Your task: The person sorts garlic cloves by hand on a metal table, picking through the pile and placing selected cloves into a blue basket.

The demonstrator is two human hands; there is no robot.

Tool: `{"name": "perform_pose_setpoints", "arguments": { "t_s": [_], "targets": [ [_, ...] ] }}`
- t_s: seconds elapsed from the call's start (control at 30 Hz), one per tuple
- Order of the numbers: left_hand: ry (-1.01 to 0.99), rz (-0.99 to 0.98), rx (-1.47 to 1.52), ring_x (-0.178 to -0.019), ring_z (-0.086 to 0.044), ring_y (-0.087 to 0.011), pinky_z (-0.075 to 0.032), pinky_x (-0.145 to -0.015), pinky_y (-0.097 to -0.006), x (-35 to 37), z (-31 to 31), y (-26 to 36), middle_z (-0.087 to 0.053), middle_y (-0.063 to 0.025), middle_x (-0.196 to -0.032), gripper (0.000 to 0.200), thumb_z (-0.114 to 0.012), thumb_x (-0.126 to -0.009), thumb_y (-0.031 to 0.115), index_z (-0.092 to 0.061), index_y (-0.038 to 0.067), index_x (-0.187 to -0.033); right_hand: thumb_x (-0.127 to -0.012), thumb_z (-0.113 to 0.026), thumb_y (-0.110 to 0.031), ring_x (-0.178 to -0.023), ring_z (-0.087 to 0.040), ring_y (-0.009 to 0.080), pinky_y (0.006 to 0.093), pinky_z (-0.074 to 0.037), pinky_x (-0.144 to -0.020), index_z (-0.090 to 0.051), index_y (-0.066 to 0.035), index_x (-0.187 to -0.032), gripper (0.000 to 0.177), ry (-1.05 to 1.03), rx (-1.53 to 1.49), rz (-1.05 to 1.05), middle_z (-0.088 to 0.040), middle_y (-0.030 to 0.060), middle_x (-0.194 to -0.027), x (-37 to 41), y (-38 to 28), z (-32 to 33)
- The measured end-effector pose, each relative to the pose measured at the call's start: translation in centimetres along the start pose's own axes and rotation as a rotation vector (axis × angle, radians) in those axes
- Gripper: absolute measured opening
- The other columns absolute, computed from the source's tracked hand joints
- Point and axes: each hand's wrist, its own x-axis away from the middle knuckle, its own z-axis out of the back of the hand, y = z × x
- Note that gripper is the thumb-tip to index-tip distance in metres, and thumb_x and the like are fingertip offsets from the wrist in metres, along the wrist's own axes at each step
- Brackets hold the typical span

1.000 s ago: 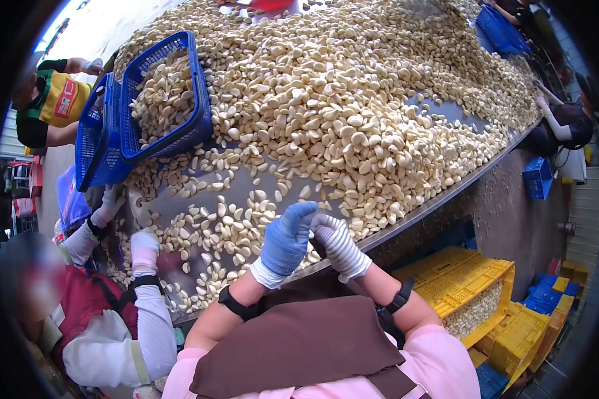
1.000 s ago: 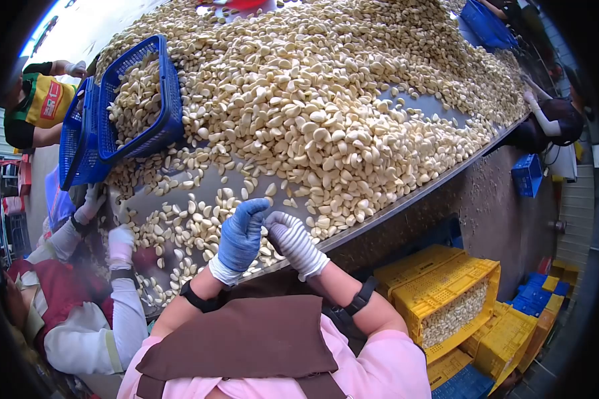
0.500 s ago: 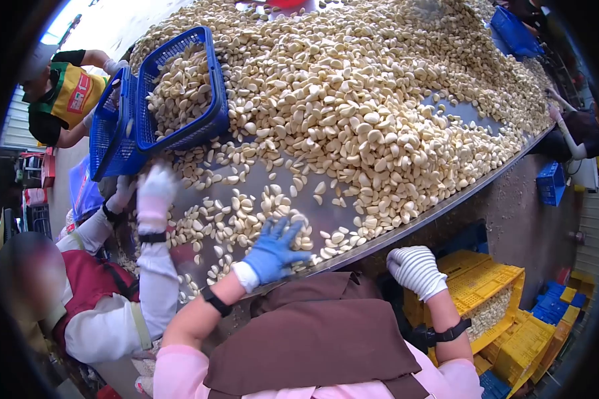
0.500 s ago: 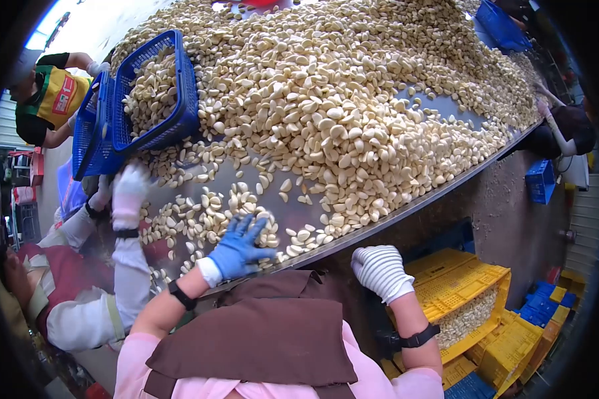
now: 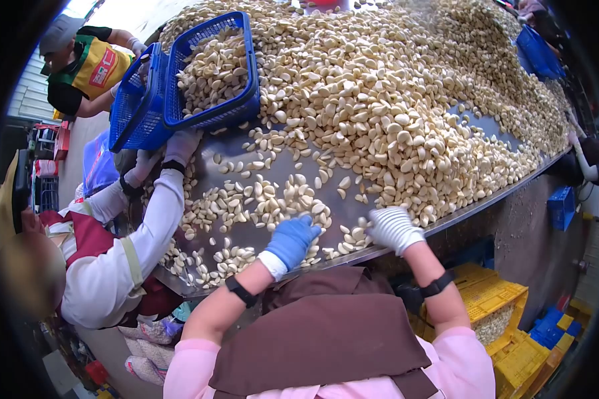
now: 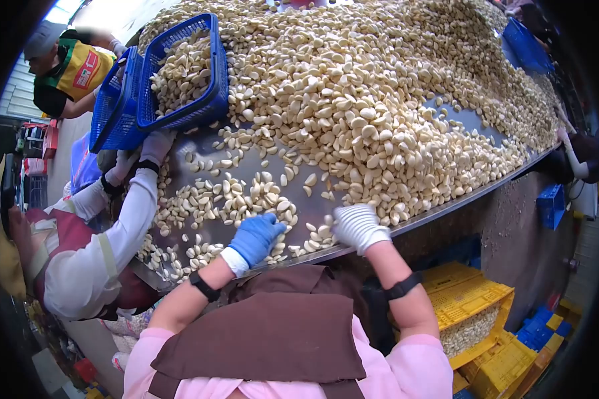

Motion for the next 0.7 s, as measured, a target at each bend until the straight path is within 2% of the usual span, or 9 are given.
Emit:
{"name": "perform_pose_setpoints", "arguments": {
  "t_s": [0.1, 0.23, 0.3, 0.33, 0.4, 0.47, 0.53, 0.6, 0.7],
  "targets": [
    [0.028, 0.145, 0.215, -0.083, -0.065, -0.0317, -0.052, -0.072, -0.0444, -0.5, -0.7, -1.1, -0.061, -0.0131, -0.095, 0.016, -0.062, -0.085, 0.017, -0.064, 0.012, -0.1, -0.086, -0.059, -0.035, -0.077, -0.067, 0.0356, 0.0449, -0.052, -0.075, -0.069, -0.006, -0.094, 0.032, -0.007, -0.163, 0.15, -0.068, 0.0182, -0.079, -0.5, -1.7, 0.4],
    [0.056, 0.304, 0.273, -0.082, -0.066, -0.0321, -0.052, -0.073, -0.0437, -0.3, -1.1, -1.9, -0.064, -0.0146, -0.092, 0.016, -0.061, -0.089, 0.02, -0.063, 0.01, -0.101, -0.088, -0.059, -0.03, -0.08, -0.066, 0.0355, 0.0449, -0.052, -0.075, -0.069, -0.007, -0.094, 0.026, 0.16, -0.364, 0.149, -0.068, 0.0179, -0.083, -0.9, -3.0, 0.2],
    [0.043, 0.458, 0.618, -0.08, -0.065, -0.0316, -0.052, -0.076, -0.0422, -0.8, -1.4, -1.4, -0.066, -0.0152, -0.085, 0.022, -0.061, -0.09, 0.023, -0.063, 0.007, -0.105, -0.089, -0.059, -0.029, -0.082, -0.066, 0.0359, 0.0442, -0.052, -0.076, -0.068, -0.007, -0.105, 0.028, 0.135, -0.405, 0.212, -0.068, 0.019, -0.087, -0.6, -3.8, 0.9],
    [0.038, 0.454, 0.618, -0.08, -0.065, -0.0316, -0.052, -0.076, -0.0422, -1.2, -1.0, -1.1, -0.066, -0.0152, -0.085, 0.022, -0.061, -0.09, 0.023, -0.063, 0.007, -0.105, -0.089, -0.06, -0.03, -0.084, -0.066, 0.0363, 0.0439, -0.052, -0.076, -0.065, -0.007, -0.111, 0.032, 0.18, -0.459, 0.241, -0.068, 0.0195, -0.09, -0.5, -4.6, 1.3],
    [-0.04, 0.593, 1.045, -0.071, -0.065, -0.0224, -0.051, -0.065, -0.0365, -1.7, 0.1, -0.1, -0.064, -0.0095, -0.079, 0.022, -0.059, -0.093, 0.023, -0.062, 0.005, -0.105, -0.089, -0.062, -0.032, -0.09, -0.065, 0.0373, 0.0434, -0.051, -0.079, -0.057, -0.006, -0.125, 0.044, 0.259, -0.537, 0.34, -0.068, 0.0202, -0.095, -0.8, -5.5, 0.8],
    [-0.065, 0.661, 1.403, -0.06, -0.06, -0.0093, -0.048, -0.05, -0.0259, -1.9, 2.0, 1.4, -0.059, -0.0013, -0.073, 0.019, -0.056, -0.094, 0.021, -0.06, 0.004, -0.102, -0.089, -0.065, -0.02, -0.088, -0.066, 0.0306, 0.0384, -0.052, -0.08, -0.061, -0.004, -0.12, 0.035, 0.291, -0.73, 0.327, -0.068, 0.0168, -0.098, -1.0, -6.5, 0.1],
    [-0.05, 0.646, 1.489, -0.056, -0.058, -0.009, -0.047, -0.046, -0.0241, -1.9, 2.1, 1.1, -0.059, -0.0009, -0.072, 0.018, -0.056, -0.094, 0.023, -0.06, 0.006, -0.099, -0.089, -0.065, -0.015, -0.088, -0.067, 0.0256, 0.0356, -0.052, -0.081, -0.061, -0.004, -0.12, 0.034, 0.329, -0.824, 0.335, -0.069, 0.0139, -0.1, -1.6, -6.3, -0.7],
    [-0.032, 0.638, 1.575, -0.052, -0.057, -0.0087, -0.045, -0.043, -0.0223, -1.6, 2.2, 0.7, -0.059, -0.0005, -0.071, 0.018, -0.056, -0.093, 0.024, -0.059, 0.007, -0.096, -0.091, -0.063, -0.009, -0.09, -0.062, 0.0134, 0.0286, -0.051, -0.082, -0.062, -0.004, -0.121, 0.031, 0.142, -1.216, 0.192, -0.068, 0.0068, -0.103, -1.8, -5.7, -0.8],
    [-0.057, 0.672, 1.588, -0.05, -0.058, -0.009, -0.048, -0.042, -0.0228, -1.1, 2.8, 0.6, -0.058, -0.0005, -0.066, 0.018, -0.056, -0.093, 0.024, -0.06, 0.006, -0.089, -0.092, -0.062, -0.013, -0.083, -0.058, 0.0088, 0.0253, -0.049, -0.077, -0.063, -0.003, -0.12, 0.03, 0.17, -1.392, 0.104, -0.066, 0.0041, -0.093, -1.5, -5.2, -1.0]
  ]
}}
